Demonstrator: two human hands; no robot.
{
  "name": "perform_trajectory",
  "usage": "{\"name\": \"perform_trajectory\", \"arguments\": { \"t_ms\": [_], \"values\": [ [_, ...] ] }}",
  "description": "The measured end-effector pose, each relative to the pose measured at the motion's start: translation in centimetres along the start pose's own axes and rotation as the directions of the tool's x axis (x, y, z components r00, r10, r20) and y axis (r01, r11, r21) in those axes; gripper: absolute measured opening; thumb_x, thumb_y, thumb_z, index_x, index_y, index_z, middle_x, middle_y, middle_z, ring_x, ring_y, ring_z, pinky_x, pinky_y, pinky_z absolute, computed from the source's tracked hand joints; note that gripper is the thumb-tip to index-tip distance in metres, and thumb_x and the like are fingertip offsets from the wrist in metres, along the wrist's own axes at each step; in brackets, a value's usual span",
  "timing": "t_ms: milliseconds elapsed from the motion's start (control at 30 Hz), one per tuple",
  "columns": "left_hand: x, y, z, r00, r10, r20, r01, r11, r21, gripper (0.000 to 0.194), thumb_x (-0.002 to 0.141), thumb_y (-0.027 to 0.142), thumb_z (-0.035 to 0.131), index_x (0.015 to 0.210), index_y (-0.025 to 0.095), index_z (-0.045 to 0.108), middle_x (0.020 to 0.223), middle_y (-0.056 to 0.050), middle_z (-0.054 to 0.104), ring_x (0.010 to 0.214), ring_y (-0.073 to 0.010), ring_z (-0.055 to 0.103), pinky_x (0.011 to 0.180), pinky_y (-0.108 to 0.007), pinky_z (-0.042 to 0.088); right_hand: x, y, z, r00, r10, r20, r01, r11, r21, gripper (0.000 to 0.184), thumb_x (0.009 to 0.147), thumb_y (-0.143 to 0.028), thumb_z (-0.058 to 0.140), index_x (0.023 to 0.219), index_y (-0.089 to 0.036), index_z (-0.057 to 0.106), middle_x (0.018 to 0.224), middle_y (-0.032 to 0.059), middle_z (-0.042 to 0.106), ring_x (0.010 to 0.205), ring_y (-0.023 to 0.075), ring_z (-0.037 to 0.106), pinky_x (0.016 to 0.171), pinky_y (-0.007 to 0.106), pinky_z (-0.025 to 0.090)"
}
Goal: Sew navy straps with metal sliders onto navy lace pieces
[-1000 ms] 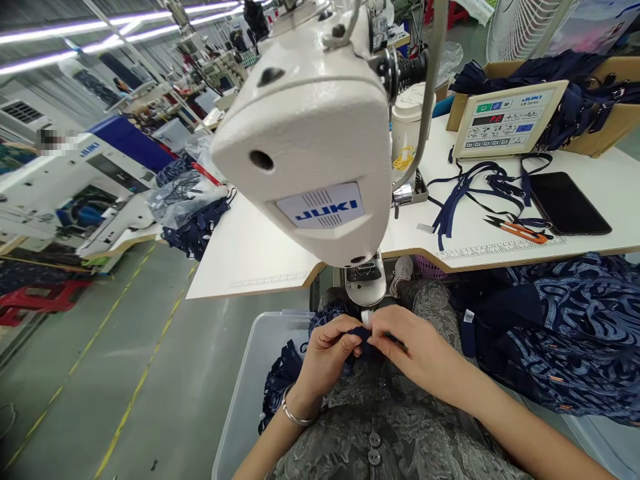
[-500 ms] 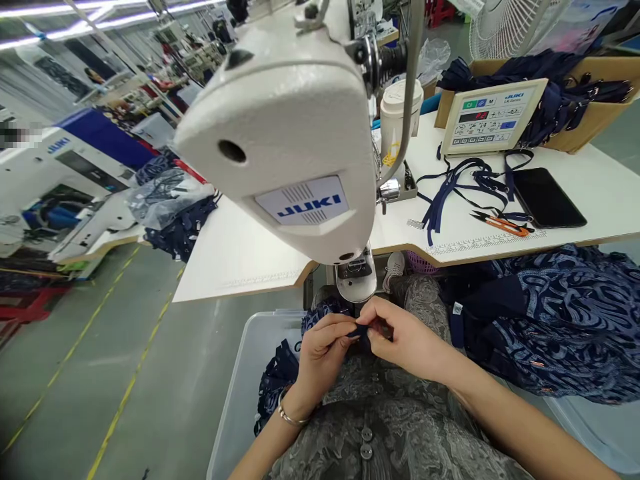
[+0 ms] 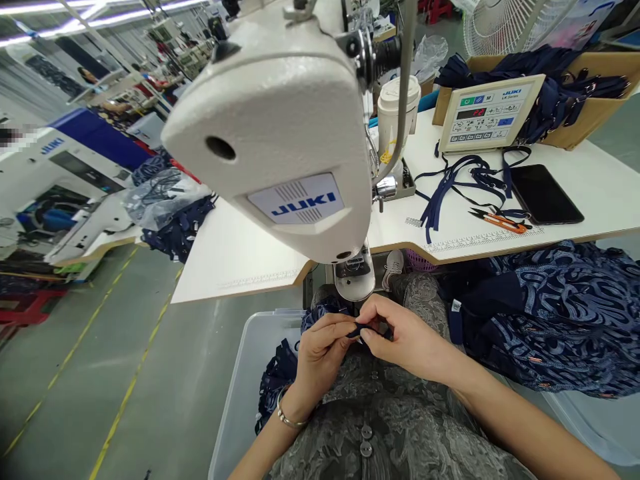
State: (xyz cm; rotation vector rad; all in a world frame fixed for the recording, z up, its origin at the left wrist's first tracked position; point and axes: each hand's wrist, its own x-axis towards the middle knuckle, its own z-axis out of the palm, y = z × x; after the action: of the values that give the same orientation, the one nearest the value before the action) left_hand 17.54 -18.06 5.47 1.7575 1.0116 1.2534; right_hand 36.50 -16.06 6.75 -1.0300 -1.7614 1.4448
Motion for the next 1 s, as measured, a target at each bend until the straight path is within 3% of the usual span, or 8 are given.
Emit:
{"name": "perform_trajectory", "arguments": {
  "t_ms": [200,367,467,633,800,900,1000],
  "values": [
    [-0.1,-0.2,0.1,0.981,-0.191,-0.021,0.189,0.979,-0.079,0.012,0.088,0.027,0.064,0.09,0.019,0.074,0.085,-0.007,0.069,0.07,-0.0141,0.065,0.062,-0.025,0.056,-0.2,-0.2,-0.3,0.998,-0.045,-0.049,0.037,0.987,-0.154,0.016,0.091,-0.017,0.048,0.102,-0.023,0.058,0.096,0.0036,0.062,0.085,0.0159,0.061,0.071,0.026,0.052],
    [-0.1,-0.1,-0.1,0.95,-0.311,-0.015,0.303,0.935,-0.181,0.014,0.087,0.031,0.066,0.086,0.019,0.073,0.082,-0.004,0.065,0.061,-0.0112,0.06,0.058,-0.024,0.054,-1.1,-0.7,-0.9,0.942,-0.287,-0.174,0.178,0.868,-0.464,0.016,0.096,-0.022,0.051,0.106,-0.025,0.062,0.098,0.0045,0.066,0.092,0.0172,0.063,0.076,0.027,0.052],
    [0.1,0.1,-0.2,0.955,-0.297,-0.016,0.29,0.941,-0.173,0.012,0.087,0.029,0.066,0.086,0.019,0.073,0.079,-0.003,0.065,0.063,-0.0114,0.06,0.06,-0.024,0.053,-1.3,-0.8,-0.6,0.902,-0.415,-0.119,0.257,0.737,-0.625,0.017,0.095,-0.019,0.054,0.108,-0.022,0.064,0.097,0.0054,0.069,0.092,0.0185,0.064,0.082,0.031,0.05],
    [0.1,0.2,-0.1,0.955,-0.294,-0.038,0.287,0.949,-0.13,0.013,0.087,0.029,0.066,0.084,0.018,0.072,0.078,-0.003,0.065,0.064,-0.012,0.061,0.06,-0.024,0.053,-1.0,-1.2,0.1,0.793,-0.606,-0.062,0.337,0.52,-0.785,0.019,0.092,-0.01,0.056,0.106,-0.017,0.065,0.092,0.0068,0.072,0.086,0.0187,0.066,0.079,0.034,0.049],
    [-0.2,-0.2,-0.2,0.979,-0.19,-0.08,0.191,0.982,0.003,0.009,0.087,0.025,0.066,0.088,0.018,0.071,0.083,-0.005,0.067,0.072,-0.0148,0.064,0.065,-0.026,0.054,-0.9,-1.5,0.8,0.762,-0.647,0.021,0.328,0.358,-0.874,0.02,0.091,-0.006,0.053,0.102,-0.017,0.065,0.089,0.0055,0.074,0.082,0.0184,0.067,0.08,0.036,0.047],
    [-0.2,-0.3,-0.2,0.99,-0.107,-0.092,0.112,0.992,0.055,0.007,0.087,0.02,0.065,0.091,0.019,0.071,0.087,-0.005,0.069,0.078,-0.0154,0.066,0.068,-0.026,0.055,-0.8,-1.3,1.4,0.771,-0.637,0.0,0.282,0.34,-0.897,0.017,0.089,-0.007,0.057,0.098,-0.02,0.064,0.088,0.0041,0.073,0.079,0.018,0.065,0.08,0.035,0.046],
    [0.0,0.0,-0.2,0.991,-0.096,-0.091,0.1,0.994,0.051,0.008,0.087,0.019,0.065,0.092,0.02,0.071,0.087,-0.005,0.069,0.079,-0.015,0.066,0.069,-0.026,0.054,-0.4,-0.9,1.8,0.787,-0.609,-0.103,0.234,0.449,-0.863,0.015,0.088,-0.01,0.055,0.089,-0.023,0.062,0.08,0.0014,0.071,0.073,0.0166,0.063,0.077,0.034,0.045]
  ]
}}
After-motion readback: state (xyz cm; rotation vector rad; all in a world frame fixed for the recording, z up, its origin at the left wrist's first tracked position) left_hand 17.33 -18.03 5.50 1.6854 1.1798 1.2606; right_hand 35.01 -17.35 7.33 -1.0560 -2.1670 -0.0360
